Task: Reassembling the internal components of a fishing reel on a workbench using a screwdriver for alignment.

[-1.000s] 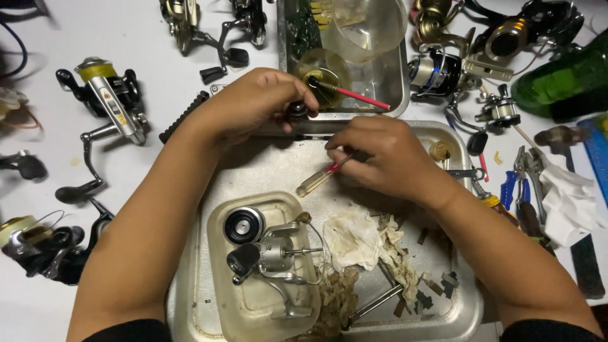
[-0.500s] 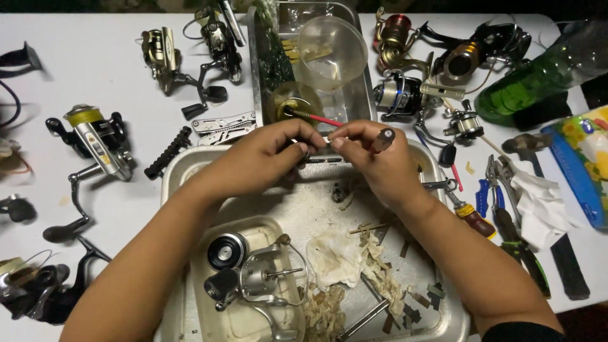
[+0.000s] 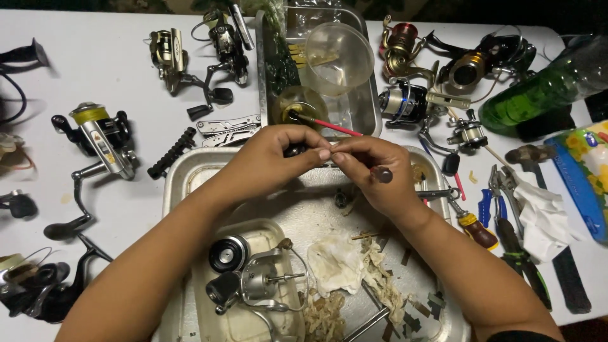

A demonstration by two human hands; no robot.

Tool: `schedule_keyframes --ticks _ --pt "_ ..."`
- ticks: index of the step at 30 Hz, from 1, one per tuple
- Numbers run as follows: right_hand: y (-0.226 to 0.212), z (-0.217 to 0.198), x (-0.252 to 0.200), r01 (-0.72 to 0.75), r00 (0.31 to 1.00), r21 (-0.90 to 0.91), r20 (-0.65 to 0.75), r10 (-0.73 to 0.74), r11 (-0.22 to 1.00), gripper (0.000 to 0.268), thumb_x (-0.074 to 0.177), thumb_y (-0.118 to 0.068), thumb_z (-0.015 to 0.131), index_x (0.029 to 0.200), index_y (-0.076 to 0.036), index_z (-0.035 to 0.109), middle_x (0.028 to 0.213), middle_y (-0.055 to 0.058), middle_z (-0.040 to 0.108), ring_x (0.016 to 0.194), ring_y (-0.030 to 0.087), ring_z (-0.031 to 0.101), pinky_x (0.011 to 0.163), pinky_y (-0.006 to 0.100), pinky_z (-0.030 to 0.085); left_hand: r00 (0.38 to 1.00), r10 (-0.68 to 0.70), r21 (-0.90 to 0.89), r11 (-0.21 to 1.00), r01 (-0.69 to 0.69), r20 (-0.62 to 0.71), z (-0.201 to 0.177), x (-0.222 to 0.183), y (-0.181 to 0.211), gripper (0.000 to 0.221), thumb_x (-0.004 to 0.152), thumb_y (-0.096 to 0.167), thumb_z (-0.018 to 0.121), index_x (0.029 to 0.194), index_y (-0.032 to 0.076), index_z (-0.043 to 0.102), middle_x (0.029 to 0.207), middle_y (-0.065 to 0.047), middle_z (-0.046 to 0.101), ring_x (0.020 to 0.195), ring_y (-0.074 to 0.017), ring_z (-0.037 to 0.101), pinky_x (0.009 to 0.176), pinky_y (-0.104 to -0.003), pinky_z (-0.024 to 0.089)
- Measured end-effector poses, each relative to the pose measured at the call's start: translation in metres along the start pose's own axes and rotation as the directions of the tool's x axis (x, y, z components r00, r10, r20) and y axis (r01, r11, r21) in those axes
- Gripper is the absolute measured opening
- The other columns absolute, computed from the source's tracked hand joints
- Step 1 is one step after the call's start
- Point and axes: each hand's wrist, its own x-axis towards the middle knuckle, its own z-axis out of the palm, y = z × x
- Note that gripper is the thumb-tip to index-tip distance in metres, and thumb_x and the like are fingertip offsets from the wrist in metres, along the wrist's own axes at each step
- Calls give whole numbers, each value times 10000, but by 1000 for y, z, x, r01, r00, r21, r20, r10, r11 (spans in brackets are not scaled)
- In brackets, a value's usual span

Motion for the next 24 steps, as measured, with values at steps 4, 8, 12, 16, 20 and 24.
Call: schedule_keyframes --ticks 4,8,12,16,20,24 --pt "-6 -1 -1 5 1000 13 3 -5 1000 103 892 -40 786 987 1 794 566 53 581 564 59 446 512 218 425 1000 -2 -19 1000 2 12 0 -6 4 151 896 236 731 987 130 789 783 -1 732 801 -100 612 773 -294 540" --pt "9 -8 -7 30 999 186 -48 -21 982 185 936 -92 702 1068 37 698 719 88 575 625 75 475 550 210 447 999 30 -85 996 -28 25 -1 -2 -3 139 921 229 721 991 120 771 776 -3 711 771 -98 594 740 -275 525" --pt "-2 -22 -3 178 980 453 -159 -117 874 296 1092 -220 409 1076 43 545 971 209 613 851 209 675 786 268 615 999 37 -200 979 -32 17 -5 1 -6 139 960 207 692 1028 97 743 756 24 636 726 -67 548 665 -236 488" --pt "7 -31 -2 256 961 299 -183 -208 919 404 1139 -302 335 1089 40 545 1014 248 653 925 290 720 867 347 635 999 13 -276 961 -4 32 -4 2 -14 131 978 182 671 1029 72 721 728 19 604 684 -58 535 622 -213 462" --pt "-1 -24 -6 196 977 327 -150 -154 924 344 1126 -280 387 1074 46 483 984 305 687 819 318 769 758 369 665 1000 4 -363 932 6 29 -2 5 -21 129 972 170 688 1029 57 715 716 7 569 638 -51 503 555 -199 436" --pt "-3 -21 -9 253 964 286 -154 -216 924 313 1132 -284 350 1066 17 408 1001 334 668 922 386 770 821 435 666 999 23 -399 917 -6 38 -2 5 -21 117 972 167 689 1019 61 707 708 12 546 611 -46 487 520 -190 426"
